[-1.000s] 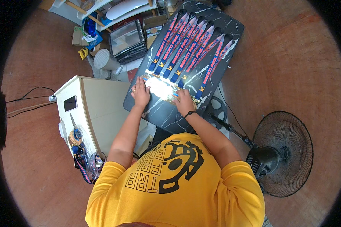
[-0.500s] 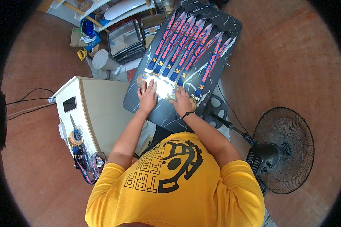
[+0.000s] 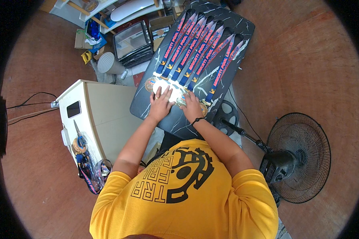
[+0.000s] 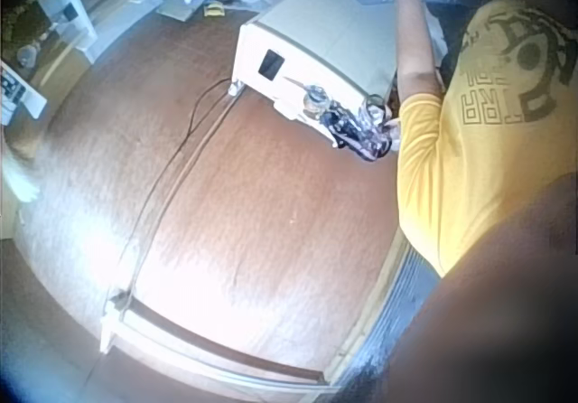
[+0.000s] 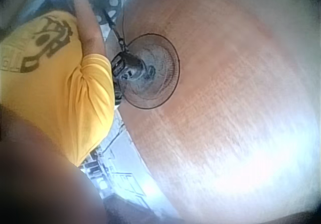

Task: The person assembles medals by attaching ribbons to the medal discs on a table. They retrieve scissors from a nearby desk, return to the table, and repeatedly attach ribbons to each medal, aligning and pressing them into place.

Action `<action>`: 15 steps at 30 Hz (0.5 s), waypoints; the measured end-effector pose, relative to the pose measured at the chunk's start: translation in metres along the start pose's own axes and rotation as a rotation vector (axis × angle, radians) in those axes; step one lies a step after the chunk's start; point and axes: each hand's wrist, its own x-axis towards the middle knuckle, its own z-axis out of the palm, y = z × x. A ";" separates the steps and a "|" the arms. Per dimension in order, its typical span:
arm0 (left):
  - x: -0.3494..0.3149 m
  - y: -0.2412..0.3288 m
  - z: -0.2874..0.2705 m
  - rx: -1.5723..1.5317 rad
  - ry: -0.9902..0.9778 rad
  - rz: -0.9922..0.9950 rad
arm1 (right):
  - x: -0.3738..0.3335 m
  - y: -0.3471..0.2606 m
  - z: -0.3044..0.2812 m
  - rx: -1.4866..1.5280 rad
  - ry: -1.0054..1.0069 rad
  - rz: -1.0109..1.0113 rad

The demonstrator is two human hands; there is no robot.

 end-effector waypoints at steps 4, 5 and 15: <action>-0.002 0.004 0.008 0.039 -0.011 0.041 | 0.000 -0.003 -0.001 -0.033 -0.026 0.019; -0.002 0.004 0.010 0.039 -0.021 0.035 | 0.000 -0.003 -0.001 -0.065 -0.023 0.028; -0.002 0.003 0.015 0.046 0.005 0.048 | -0.005 -0.015 -0.002 -0.165 -0.019 0.137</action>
